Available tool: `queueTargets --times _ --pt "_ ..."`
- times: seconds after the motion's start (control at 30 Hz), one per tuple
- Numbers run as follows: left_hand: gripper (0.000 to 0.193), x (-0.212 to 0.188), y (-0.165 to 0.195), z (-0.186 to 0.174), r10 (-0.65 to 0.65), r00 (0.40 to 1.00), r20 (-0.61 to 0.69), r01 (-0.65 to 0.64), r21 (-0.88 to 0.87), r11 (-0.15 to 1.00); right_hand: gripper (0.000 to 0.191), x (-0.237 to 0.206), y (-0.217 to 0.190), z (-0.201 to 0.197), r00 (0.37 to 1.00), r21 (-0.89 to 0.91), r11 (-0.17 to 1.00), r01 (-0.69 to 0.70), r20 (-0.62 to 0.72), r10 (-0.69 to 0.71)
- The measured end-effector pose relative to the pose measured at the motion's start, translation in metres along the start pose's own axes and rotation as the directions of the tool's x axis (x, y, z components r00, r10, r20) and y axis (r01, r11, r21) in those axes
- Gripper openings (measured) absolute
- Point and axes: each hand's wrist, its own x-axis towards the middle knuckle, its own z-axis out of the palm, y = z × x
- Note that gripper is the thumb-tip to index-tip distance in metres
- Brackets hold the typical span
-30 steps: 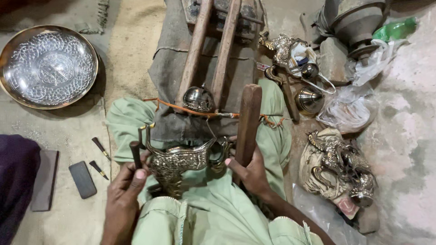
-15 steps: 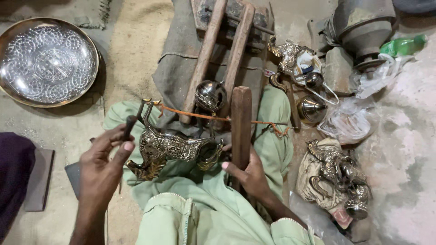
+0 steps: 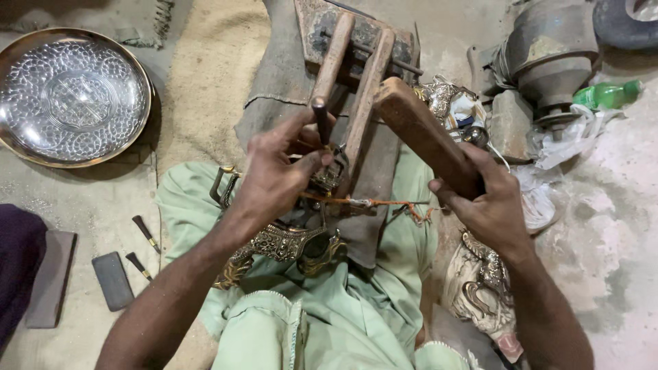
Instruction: The person sits on the floor and decorates ornate silver metal pieces, holding a punch against the metal with one hand and striking it with a wooden mallet in the other. They reposition the punch repeatedly across the surface, occasionally rotating the metal piece and picking up a different punch from the floor.
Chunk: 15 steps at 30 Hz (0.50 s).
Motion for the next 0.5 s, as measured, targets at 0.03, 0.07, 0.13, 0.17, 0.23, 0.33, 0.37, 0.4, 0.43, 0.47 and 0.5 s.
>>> queueTargets --times 0.03,0.07,0.13,0.17,0.23,0.33,0.37,0.4,0.43,0.47,0.5 --pt "0.049 0.002 0.001 0.001 0.016 1.0 0.004 -0.016 0.033 0.999 0.061 0.01 -0.002 -0.007 0.998 -0.046 0.997 0.064 0.0 -0.064" --pt "0.052 0.003 0.001 0.001 0.028 1.0 0.011 -0.029 0.063 0.998 0.058 0.018 -0.004 -0.013 0.992 -0.092 0.988 0.123 0.005 -0.123" --pt "0.056 0.001 0.002 0.002 0.05 0.998 0.026 -0.053 0.144 0.988 0.062 0.034 -0.008 -0.026 0.986 -0.16 0.973 0.163 0.043 -0.158" --pt "0.058 -0.001 0.002 0.001 0.059 0.998 0.035 -0.064 0.195 0.979 0.064 0.042 -0.01 -0.032 0.982 -0.192 0.964 0.185 0.065 -0.176" --pt "0.06 -0.003 0.004 0.002 0.091 0.995 0.048 -0.1 0.257 0.961 0.066 0.058 -0.014 -0.04 0.972 -0.182 0.96 0.212 0.143 -0.187" --pt "0.067 -0.003 0.006 0.003 0.159 0.985 0.063 -0.169 0.246 0.954 0.062 0.081 -0.021 -0.051 0.923 -0.276 0.881 0.384 0.147 -0.356" --pt "0.071 -0.004 0.008 0.002 0.162 0.984 0.073 -0.174 0.208 0.963 0.06 0.086 -0.024 -0.052 0.892 -0.325 0.831 0.452 0.139 -0.431" --pt "0.076 -0.004 0.009 0.002 0.167 0.983 0.082 -0.179 0.17 0.969 0.058 0.089 -0.027 -0.054 0.942 -0.265 0.906 0.332 0.142 -0.304" --pt "0.075 -0.004 0.009 0.003 0.119 0.989 0.092 -0.133 0.164 0.977 0.057 0.092 -0.029 -0.056 0.973 -0.205 0.958 0.203 0.154 -0.173" --pt "0.075 -0.004 0.009 0.002 0.07 0.992 0.103 -0.085 0.159 0.984 0.056 0.095 -0.031 -0.058 0.984 -0.145 0.987 0.066 0.176 -0.04" --pt "0.074 -0.004 0.009 0.002 0.02 0.993 0.114 -0.038 0.155 0.987 0.055 0.097 -0.033 -0.062 0.964 -0.291 0.928 0.231 0.197 -0.178"
